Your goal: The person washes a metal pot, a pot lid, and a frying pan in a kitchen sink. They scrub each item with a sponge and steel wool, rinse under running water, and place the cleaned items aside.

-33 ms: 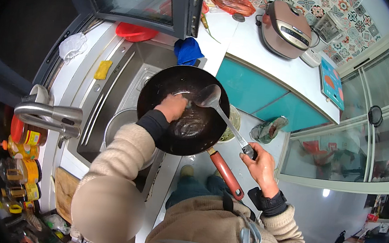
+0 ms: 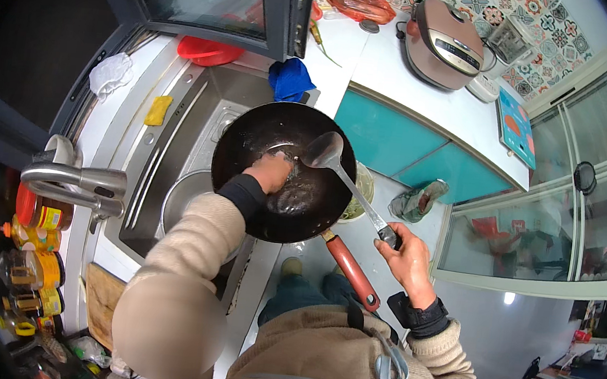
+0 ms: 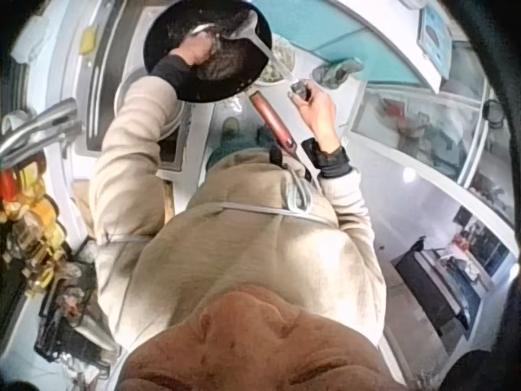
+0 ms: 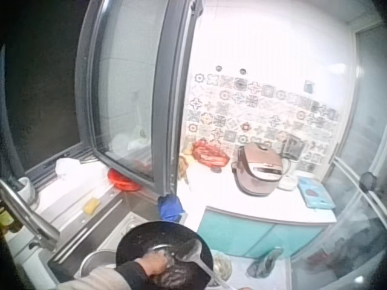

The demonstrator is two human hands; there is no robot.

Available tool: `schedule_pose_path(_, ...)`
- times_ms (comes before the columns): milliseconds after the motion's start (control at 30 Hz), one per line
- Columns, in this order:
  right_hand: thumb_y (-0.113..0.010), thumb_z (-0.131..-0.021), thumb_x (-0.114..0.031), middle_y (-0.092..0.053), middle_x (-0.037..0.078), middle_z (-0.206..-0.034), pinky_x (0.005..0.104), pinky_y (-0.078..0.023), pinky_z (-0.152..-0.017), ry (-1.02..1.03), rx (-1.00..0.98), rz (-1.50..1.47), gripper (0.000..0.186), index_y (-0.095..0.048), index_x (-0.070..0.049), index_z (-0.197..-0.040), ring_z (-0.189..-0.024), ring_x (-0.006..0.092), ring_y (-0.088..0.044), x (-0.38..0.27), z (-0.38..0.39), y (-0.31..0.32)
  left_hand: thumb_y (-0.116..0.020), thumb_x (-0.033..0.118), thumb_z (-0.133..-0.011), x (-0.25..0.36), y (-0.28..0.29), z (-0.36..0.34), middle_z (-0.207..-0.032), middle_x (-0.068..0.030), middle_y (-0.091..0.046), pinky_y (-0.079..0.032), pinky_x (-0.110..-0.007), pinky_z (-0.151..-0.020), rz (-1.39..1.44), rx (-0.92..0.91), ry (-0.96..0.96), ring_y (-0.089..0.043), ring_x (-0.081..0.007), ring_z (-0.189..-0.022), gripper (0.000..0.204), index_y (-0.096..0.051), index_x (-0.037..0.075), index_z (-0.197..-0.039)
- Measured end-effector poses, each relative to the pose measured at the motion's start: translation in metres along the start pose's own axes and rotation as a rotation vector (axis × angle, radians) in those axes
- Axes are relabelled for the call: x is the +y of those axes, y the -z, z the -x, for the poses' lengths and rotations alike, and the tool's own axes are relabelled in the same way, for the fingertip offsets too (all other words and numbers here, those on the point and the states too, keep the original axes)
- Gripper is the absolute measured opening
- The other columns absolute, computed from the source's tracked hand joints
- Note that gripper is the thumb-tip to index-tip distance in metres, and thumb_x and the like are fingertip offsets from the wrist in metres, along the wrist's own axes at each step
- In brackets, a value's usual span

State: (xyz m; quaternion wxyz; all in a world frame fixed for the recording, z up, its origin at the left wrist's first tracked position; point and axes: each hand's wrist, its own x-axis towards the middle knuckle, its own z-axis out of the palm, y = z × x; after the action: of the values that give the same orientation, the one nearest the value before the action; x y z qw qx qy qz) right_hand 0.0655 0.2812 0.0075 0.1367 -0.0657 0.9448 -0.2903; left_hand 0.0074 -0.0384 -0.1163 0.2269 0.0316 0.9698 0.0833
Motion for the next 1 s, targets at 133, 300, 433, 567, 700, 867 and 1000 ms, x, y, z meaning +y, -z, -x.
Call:
schedule_pose_path(133, -0.07, -0.076, -0.028, -0.061, 0.008, -0.062, 0.0383, -0.047, -0.06, -0.005, -0.001, 0.023, 0.029, -0.065, -0.014, -0.101, -0.061, 0.0276, -0.062, 0.002, 0.009, 0.007, -0.057, 0.005, -0.081, 0.005, 0.005, -0.005, -0.128, -0.0194, -0.049, -0.045, -0.047, -0.095, 0.139, 0.072, 0.039, -0.053, -0.0425, -0.113, 0.033, -0.057, 0.006, -0.114)
schedule_pose_path(300, -0.071, -0.076, -0.026, -0.06, 0.008, -0.062, 0.0366, -0.046, -0.059, 0.036, 0.018, -0.016, 0.03, -0.064, -0.012, -0.101, -0.059, 0.0247, -0.059, 0.001, 0.008, -0.007, -0.064, 0.006, -0.076, 0.02, 0.04, 0.046, -0.119, -0.0194, -0.052, -0.046, -0.046, -0.088, 0.443, 0.526, -0.102, -0.057, -0.0388, -0.1, 0.044, -0.056, 0.007, -0.119)
schedule_pose_path(433, -0.072, -0.076, -0.02, -0.057, 0.005, -0.064, 0.0319, -0.044, -0.058, 0.06, -0.027, -0.031, 0.029, -0.063, -0.008, -0.101, -0.057, 0.0155, -0.054, -0.005, 0.006, -0.02, -0.064, 0.003, -0.075, 0.061, 0.023, 0.068, -0.123, -0.0123, -0.053, -0.046, -0.039, -0.089, 0.267, 0.781, -0.246, -0.052, -0.0368, -0.104, 0.05, -0.055, 0.011, -0.124)
schedule_pose_path(567, -0.072, -0.077, -0.02, -0.057, 0.004, -0.063, 0.0302, -0.044, -0.057, 0.043, -0.028, -0.173, 0.029, -0.063, -0.009, -0.102, -0.055, 0.0149, -0.054, -0.01, 0.009, -0.018, -0.054, -0.001, -0.077, 0.052, 0.015, 0.067, -0.121, -0.008, -0.054, -0.047, -0.039, -0.086, 0.245, 0.881, -0.21, -0.052, -0.0339, -0.097, 0.049, -0.052, 0.009, -0.125)
schedule_pose_path(700, -0.071, -0.077, -0.016, -0.058, 0.003, -0.066, 0.0275, -0.045, -0.059, 0.017, -0.014, -0.319, 0.029, -0.064, -0.008, -0.103, -0.059, 0.0113, -0.054, -0.017, 0.012, -0.013, -0.063, 0.004, -0.076, 0.05, 0.026, 0.07, -0.118, -0.0125, -0.054, -0.045, -0.04, -0.087, 0.335, 0.746, -0.138, -0.053, -0.0343, -0.095, 0.045, -0.053, 0.004, -0.12)
schedule_pose_path(867, -0.071, -0.077, -0.018, -0.058, 0.004, -0.066, 0.0284, -0.045, -0.058, 0.107, 0.027, -0.215, 0.031, -0.063, -0.008, -0.105, -0.059, 0.0109, -0.053, -0.02, 0.014, -0.011, -0.063, 0.008, -0.078, 0.065, 0.009, 0.06, -0.118, -0.0158, -0.054, -0.044, -0.044, -0.091, 0.279, 0.404, -0.084, -0.054, -0.036, -0.101, 0.049, -0.054, 0.005, -0.125)
schedule_pose_path(1000, -0.072, -0.077, -0.014, -0.058, 0.003, -0.069, 0.025, -0.044, -0.058, 0.035, 0.047, -0.378, 0.031, -0.063, -0.005, -0.105, -0.062, 0.0084, -0.051, -0.009, 0.017, -0.003, -0.06, 0.005, -0.077, 0.017, -0.021, 0.023, -0.12, -0.0132, -0.052, -0.049, -0.046, -0.087, -0.026, 0.208, -0.196, -0.055, -0.0406, -0.104, 0.041, -0.058, 0.01, -0.118)
